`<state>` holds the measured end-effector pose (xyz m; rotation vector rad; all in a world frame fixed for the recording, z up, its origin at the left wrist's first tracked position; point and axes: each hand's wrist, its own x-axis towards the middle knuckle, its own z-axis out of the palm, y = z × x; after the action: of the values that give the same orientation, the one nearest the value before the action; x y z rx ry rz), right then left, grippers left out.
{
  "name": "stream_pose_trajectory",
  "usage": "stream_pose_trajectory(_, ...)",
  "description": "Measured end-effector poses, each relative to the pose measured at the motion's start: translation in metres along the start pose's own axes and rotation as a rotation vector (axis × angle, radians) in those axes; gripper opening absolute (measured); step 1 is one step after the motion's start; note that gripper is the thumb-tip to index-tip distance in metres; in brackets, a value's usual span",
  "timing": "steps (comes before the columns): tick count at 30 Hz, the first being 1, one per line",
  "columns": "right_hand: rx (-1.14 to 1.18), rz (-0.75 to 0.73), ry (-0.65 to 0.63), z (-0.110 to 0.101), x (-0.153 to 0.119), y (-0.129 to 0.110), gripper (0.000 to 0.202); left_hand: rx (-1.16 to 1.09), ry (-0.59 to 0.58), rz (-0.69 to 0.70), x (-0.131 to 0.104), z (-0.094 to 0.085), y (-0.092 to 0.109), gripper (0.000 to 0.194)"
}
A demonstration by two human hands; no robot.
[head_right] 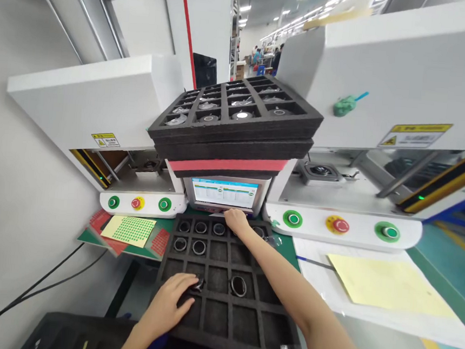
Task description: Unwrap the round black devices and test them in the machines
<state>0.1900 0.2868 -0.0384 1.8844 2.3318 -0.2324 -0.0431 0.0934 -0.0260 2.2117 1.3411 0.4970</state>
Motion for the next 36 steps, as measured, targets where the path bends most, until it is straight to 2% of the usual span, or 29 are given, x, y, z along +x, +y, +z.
stream_pose_trajectory(3, 0.006, 0.024, 0.016, -0.006, -0.004, -0.006, 0.034, -0.020, -0.002, -0.016, 0.010, 0.008, -0.001, 0.038)
stream_pose_trajectory(6, 0.059, 0.041, 0.066, -0.017, -0.011, -0.010, 0.033, -0.074, 0.012, -0.029, 0.024, 0.008, -0.004, 0.027)
stream_pose_trajectory(9, 0.158, 0.036, 0.147, -0.024, -0.033, -0.012, 0.030, -0.178, 0.066, -0.086, 0.033, 0.006, -0.004, 0.013)
stream_pose_trajectory(13, 0.370, -0.001, 0.296, -0.017, -0.102, -0.019, 0.024, -0.425, 0.139, -0.224, 0.038, 0.002, 0.013, 0.027)
stream_pose_trajectory(16, 0.576, -0.083, 0.450, -0.011, -0.164, -0.024, 0.035, -0.623, 0.137, -0.289, 0.042, -0.001, 0.041, 0.037)
stream_pose_trajectory(19, 0.741, -0.106, 0.631, -0.013, -0.206, -0.026, 0.038, -0.770, 0.099, -0.300, 0.045, -0.003, 0.074, 0.041)
stream_pose_trajectory(23, 0.934, -0.115, 0.820, -0.021, -0.232, -0.023, 0.019, -0.991, 0.094, -0.213, 0.045, 0.001, 0.111, 0.032)
stream_pose_trajectory(25, 1.037, -0.118, 0.886, -0.022, -0.239, -0.022, 0.010, -0.991, 0.100, -0.153, 0.043, 0.004, 0.121, 0.022)
stream_pose_trajectory(28, 1.136, -0.056, 0.907, -0.018, -0.251, -0.020, 0.017, -0.873, 0.065, -0.069, 0.040, 0.008, 0.124, 0.015)
stream_pose_trajectory(31, 1.191, 0.010, 0.892, -0.012, -0.262, -0.020, 0.019, -0.723, 0.021, 0.037, 0.037, 0.009, 0.121, 0.017)
stream_pose_trajectory(36, 1.222, 0.040, 0.835, -0.006, -0.271, -0.016, 0.019, -0.544, 0.006, 0.184, 0.042, 0.006, 0.118, 0.022)
